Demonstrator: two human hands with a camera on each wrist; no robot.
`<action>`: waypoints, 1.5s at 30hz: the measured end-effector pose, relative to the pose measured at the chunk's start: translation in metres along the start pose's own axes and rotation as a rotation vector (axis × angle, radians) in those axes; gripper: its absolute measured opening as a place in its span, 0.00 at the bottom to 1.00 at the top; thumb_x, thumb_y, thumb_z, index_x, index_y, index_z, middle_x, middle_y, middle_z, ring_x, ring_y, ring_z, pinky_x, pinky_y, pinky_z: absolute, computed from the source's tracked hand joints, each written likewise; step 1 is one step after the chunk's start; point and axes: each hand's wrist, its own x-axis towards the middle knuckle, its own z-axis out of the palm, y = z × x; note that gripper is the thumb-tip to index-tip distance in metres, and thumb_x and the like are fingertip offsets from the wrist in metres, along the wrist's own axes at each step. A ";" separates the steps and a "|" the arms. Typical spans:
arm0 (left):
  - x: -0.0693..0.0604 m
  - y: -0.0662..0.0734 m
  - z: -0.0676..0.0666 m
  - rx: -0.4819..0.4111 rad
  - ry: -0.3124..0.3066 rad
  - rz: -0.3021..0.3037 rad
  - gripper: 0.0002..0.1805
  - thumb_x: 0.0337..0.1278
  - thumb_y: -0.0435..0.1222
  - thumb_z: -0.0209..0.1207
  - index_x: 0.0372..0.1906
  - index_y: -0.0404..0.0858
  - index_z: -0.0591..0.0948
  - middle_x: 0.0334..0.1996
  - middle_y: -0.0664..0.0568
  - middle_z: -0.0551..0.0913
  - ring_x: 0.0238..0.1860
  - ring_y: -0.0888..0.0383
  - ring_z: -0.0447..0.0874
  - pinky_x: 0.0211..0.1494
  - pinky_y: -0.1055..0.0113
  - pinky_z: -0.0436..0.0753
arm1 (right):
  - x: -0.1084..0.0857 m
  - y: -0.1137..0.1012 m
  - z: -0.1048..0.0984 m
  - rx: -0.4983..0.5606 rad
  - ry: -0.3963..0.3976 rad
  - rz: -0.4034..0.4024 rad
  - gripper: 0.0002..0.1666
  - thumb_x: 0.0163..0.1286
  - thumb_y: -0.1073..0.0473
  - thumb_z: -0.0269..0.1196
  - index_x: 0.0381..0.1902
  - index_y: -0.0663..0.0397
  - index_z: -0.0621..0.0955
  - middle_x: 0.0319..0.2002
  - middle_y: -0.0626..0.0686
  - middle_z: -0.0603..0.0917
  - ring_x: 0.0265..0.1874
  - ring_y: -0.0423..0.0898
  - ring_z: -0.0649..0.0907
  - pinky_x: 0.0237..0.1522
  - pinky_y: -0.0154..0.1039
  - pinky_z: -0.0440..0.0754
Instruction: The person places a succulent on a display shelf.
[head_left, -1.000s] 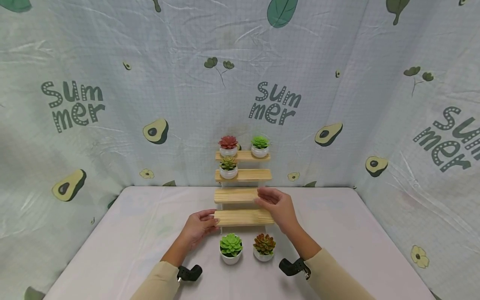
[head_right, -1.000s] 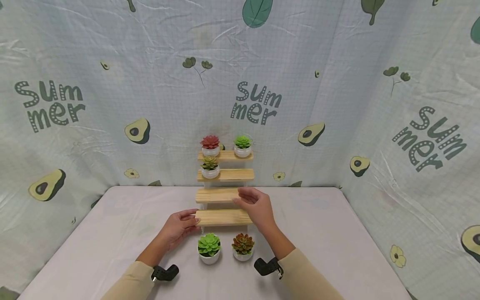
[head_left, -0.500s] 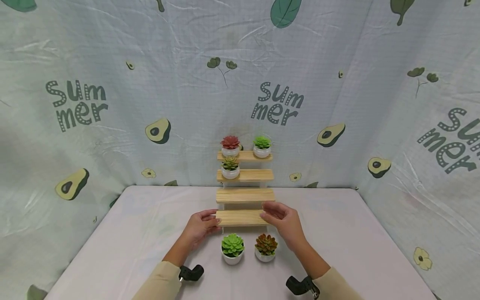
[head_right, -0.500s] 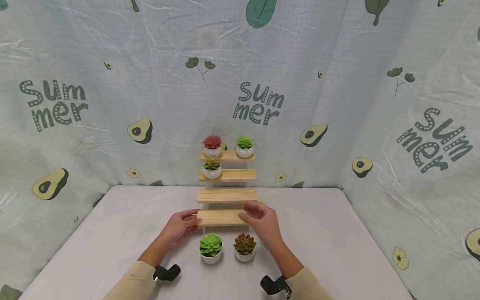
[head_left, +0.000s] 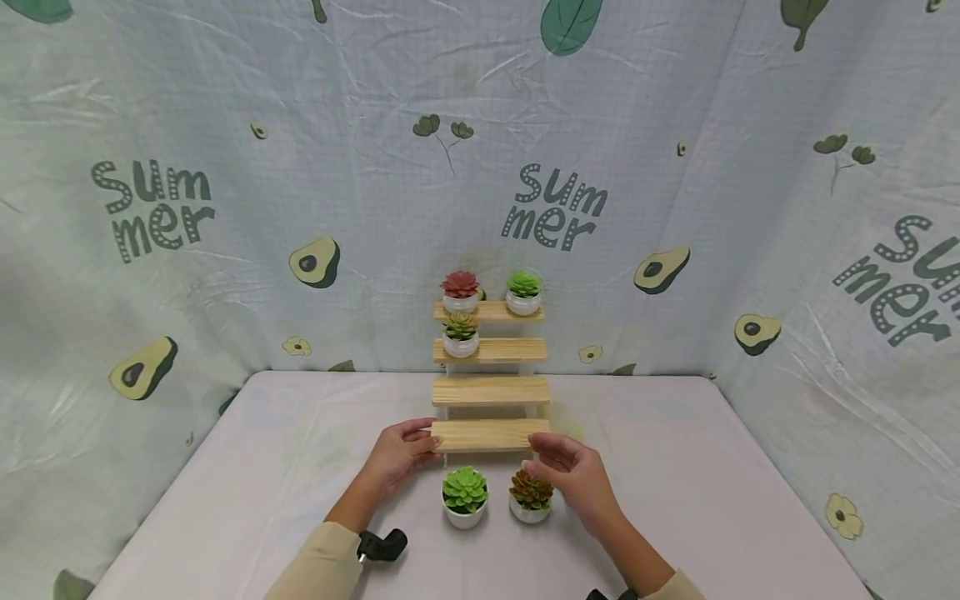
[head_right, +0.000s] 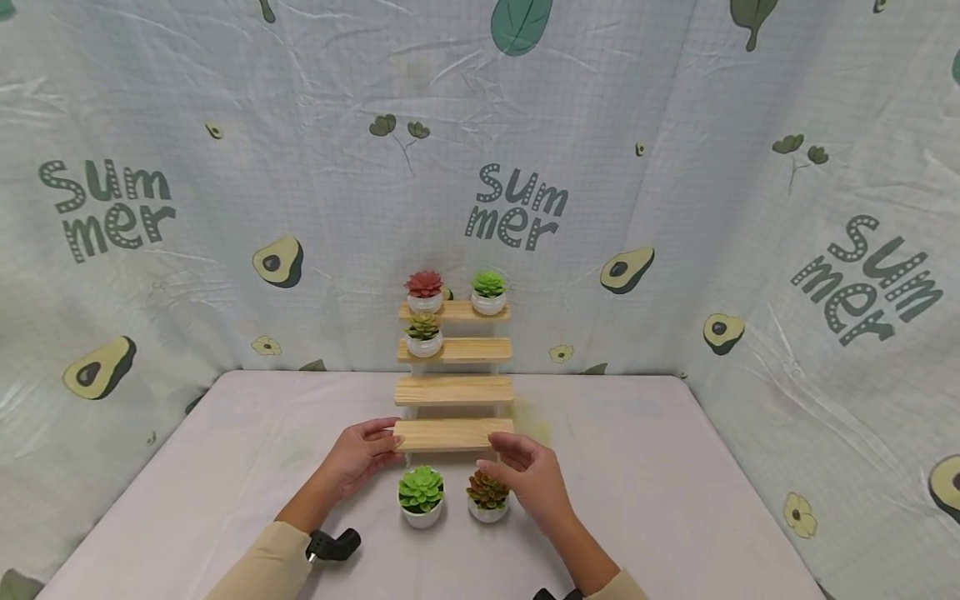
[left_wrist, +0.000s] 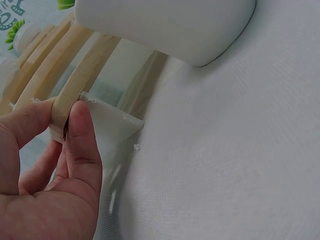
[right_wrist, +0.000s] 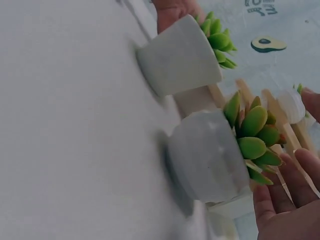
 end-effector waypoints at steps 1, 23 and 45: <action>0.000 0.000 0.000 0.001 -0.002 0.003 0.27 0.63 0.21 0.61 0.67 0.21 0.72 0.39 0.46 0.84 0.36 0.58 0.86 0.40 0.67 0.91 | -0.002 0.001 0.000 -0.002 -0.006 -0.001 0.30 0.60 0.62 0.76 0.60 0.61 0.82 0.62 0.62 0.82 0.64 0.56 0.81 0.66 0.38 0.81; 0.002 -0.001 -0.002 0.000 0.004 0.001 0.26 0.64 0.21 0.61 0.67 0.23 0.73 0.38 0.49 0.85 0.36 0.59 0.86 0.41 0.67 0.90 | -0.025 0.016 -0.002 -0.019 -0.119 0.055 0.44 0.57 0.64 0.78 0.70 0.64 0.73 0.72 0.63 0.73 0.73 0.58 0.71 0.65 0.30 0.77; 0.001 -0.001 -0.001 -0.002 0.009 -0.008 0.26 0.63 0.21 0.61 0.66 0.24 0.74 0.38 0.47 0.84 0.36 0.58 0.86 0.41 0.66 0.91 | -0.026 0.027 -0.001 -0.095 -0.186 0.051 0.47 0.57 0.63 0.78 0.72 0.66 0.70 0.68 0.66 0.76 0.66 0.52 0.78 0.62 0.23 0.75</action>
